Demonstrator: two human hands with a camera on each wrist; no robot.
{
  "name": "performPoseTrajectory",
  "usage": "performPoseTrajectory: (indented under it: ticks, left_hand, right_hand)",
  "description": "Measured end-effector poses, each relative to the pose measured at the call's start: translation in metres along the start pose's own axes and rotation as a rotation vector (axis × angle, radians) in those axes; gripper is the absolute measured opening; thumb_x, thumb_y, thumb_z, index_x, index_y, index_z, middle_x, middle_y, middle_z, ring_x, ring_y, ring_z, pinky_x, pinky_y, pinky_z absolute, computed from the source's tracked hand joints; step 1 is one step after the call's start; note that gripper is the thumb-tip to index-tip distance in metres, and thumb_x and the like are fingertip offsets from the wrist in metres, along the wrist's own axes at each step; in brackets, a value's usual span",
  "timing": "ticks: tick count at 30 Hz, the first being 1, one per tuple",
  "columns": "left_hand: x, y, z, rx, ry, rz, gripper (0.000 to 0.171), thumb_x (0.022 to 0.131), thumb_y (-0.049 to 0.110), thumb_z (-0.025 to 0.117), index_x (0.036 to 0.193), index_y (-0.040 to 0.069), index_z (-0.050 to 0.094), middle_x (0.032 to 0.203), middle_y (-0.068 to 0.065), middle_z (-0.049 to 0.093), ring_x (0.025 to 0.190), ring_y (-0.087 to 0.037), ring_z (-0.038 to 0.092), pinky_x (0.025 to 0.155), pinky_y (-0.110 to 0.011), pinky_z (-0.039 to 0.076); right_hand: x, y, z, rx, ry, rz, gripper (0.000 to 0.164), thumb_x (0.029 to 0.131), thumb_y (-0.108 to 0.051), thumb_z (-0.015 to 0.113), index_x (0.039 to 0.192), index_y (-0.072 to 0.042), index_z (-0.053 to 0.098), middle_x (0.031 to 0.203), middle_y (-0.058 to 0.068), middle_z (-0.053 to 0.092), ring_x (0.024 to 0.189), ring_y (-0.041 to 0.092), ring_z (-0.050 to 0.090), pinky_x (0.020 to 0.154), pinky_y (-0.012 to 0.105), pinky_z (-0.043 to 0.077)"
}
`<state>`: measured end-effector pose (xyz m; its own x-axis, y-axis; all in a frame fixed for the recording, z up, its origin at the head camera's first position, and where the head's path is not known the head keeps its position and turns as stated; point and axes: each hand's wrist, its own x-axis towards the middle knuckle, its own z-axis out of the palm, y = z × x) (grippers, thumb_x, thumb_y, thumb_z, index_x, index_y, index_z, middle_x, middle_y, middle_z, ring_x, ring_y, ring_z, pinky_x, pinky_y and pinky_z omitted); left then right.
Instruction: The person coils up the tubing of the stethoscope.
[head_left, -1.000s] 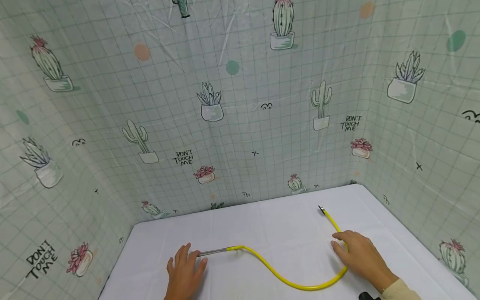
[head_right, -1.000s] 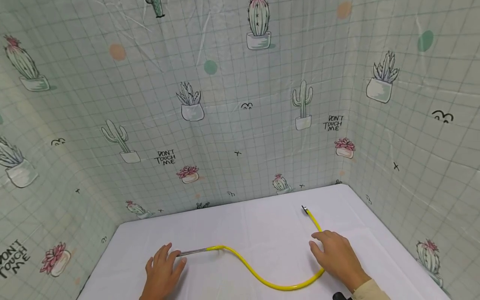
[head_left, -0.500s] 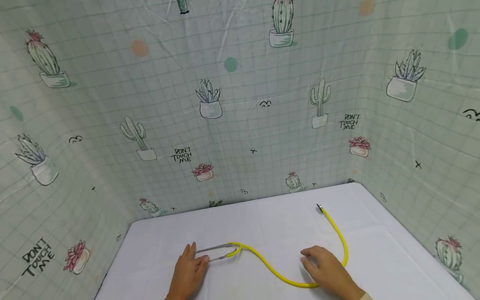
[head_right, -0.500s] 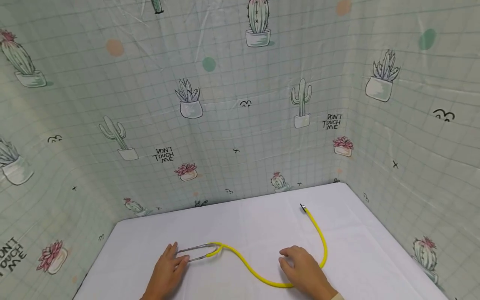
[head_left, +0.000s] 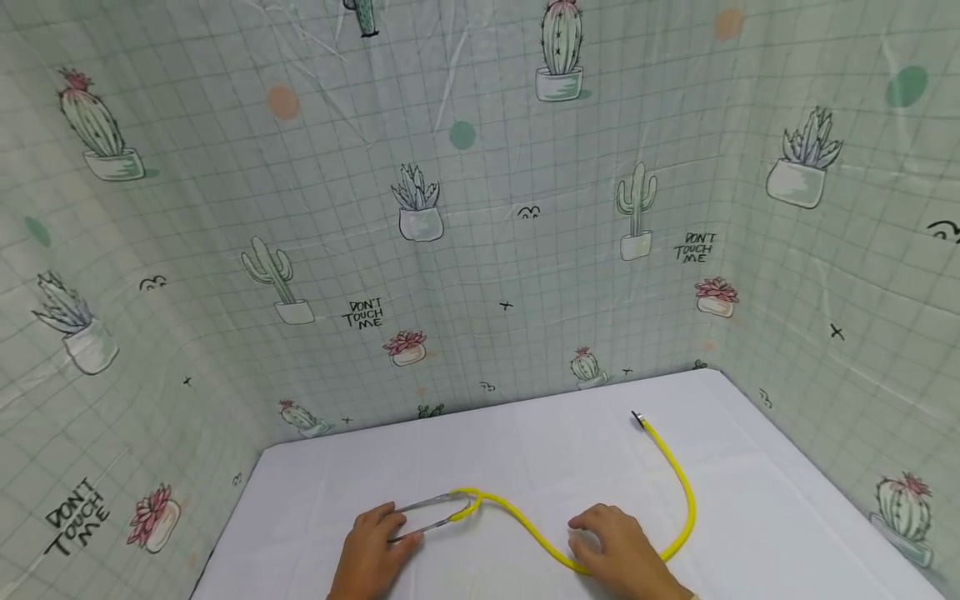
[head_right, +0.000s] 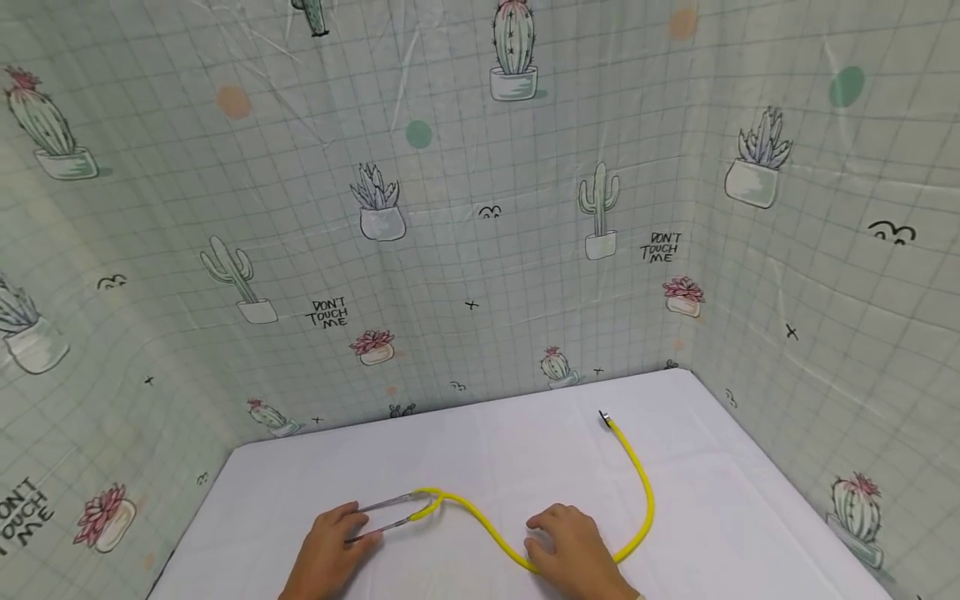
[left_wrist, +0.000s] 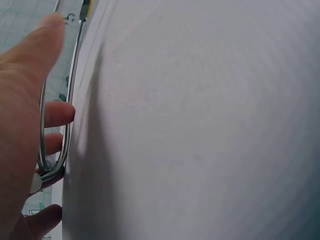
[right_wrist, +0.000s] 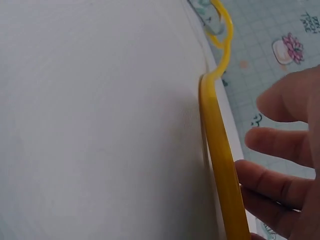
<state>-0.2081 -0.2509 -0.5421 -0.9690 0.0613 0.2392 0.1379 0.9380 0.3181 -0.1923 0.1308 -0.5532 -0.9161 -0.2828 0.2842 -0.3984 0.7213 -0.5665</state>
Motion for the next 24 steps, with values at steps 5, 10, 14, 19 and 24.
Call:
performPoseTrajectory:
  ticks: [5, 10, 14, 19, 24]
  left_hand:
    - [0.001, -0.002, 0.001, 0.001, -0.051, -0.084, 0.053, 0.079, 0.055, 0.079, 0.105, 0.009, 0.075, 0.12, -0.013, 0.066, 0.111, -0.037, 0.056, 0.094, -0.055, 0.047]
    - [0.003, 0.002, 0.001, -0.048, -0.044, -0.152, 0.059, 0.076, 0.059, 0.079, 0.107, 0.01, 0.074, 0.107, -0.01, 0.062, 0.103, -0.033, 0.054, 0.088, -0.058, 0.045]
    - [0.005, 0.008, -0.005, -0.019, -0.097, -0.218, 0.063, 0.073, 0.064, 0.079, 0.105, 0.01, 0.073, 0.096, -0.007, 0.058, 0.095, -0.031, 0.054, 0.081, -0.061, 0.044]
    - [0.007, 0.017, -0.015, 0.024, -0.233, -0.276, 0.065, 0.071, 0.066, 0.08, 0.096, 0.007, 0.064, 0.085, -0.007, 0.054, 0.085, -0.029, 0.053, 0.077, -0.061, 0.044]
    - [0.006, 0.025, -0.02, -0.021, -0.31, -0.347, 0.061, 0.07, 0.057, 0.086, 0.087, 0.007, 0.054, 0.083, -0.009, 0.046, 0.077, -0.026, 0.048, 0.074, -0.052, 0.044]
  right_hand:
    - [0.0, 0.001, 0.003, -0.066, -0.077, -0.052, 0.021, 0.084, -0.04, 0.078, 0.095, -0.022, 0.074, 0.101, -0.01, 0.056, 0.092, 0.016, 0.056, 0.08, 0.047, 0.049]
    - [-0.002, 0.0, 0.004, -0.057, -0.076, -0.044, 0.022, 0.079, -0.036, 0.082, 0.094, -0.023, 0.073, 0.103, -0.009, 0.053, 0.093, 0.016, 0.052, 0.083, 0.046, 0.048]
    - [-0.002, 0.0, 0.003, -0.009, -0.105, -0.03, 0.023, 0.08, -0.036, 0.082, 0.095, -0.022, 0.071, 0.106, -0.008, 0.052, 0.095, 0.016, 0.049, 0.084, 0.042, 0.049]
    - [-0.002, 0.0, 0.002, 0.027, -0.14, -0.002, 0.024, 0.081, -0.035, 0.082, 0.096, -0.021, 0.07, 0.107, -0.006, 0.052, 0.097, 0.018, 0.048, 0.085, 0.041, 0.049]
    - [-0.003, 0.0, 0.004, 0.034, -0.13, 0.008, 0.023, 0.08, -0.034, 0.082, 0.096, -0.021, 0.071, 0.108, -0.006, 0.052, 0.098, 0.018, 0.049, 0.087, 0.041, 0.05]
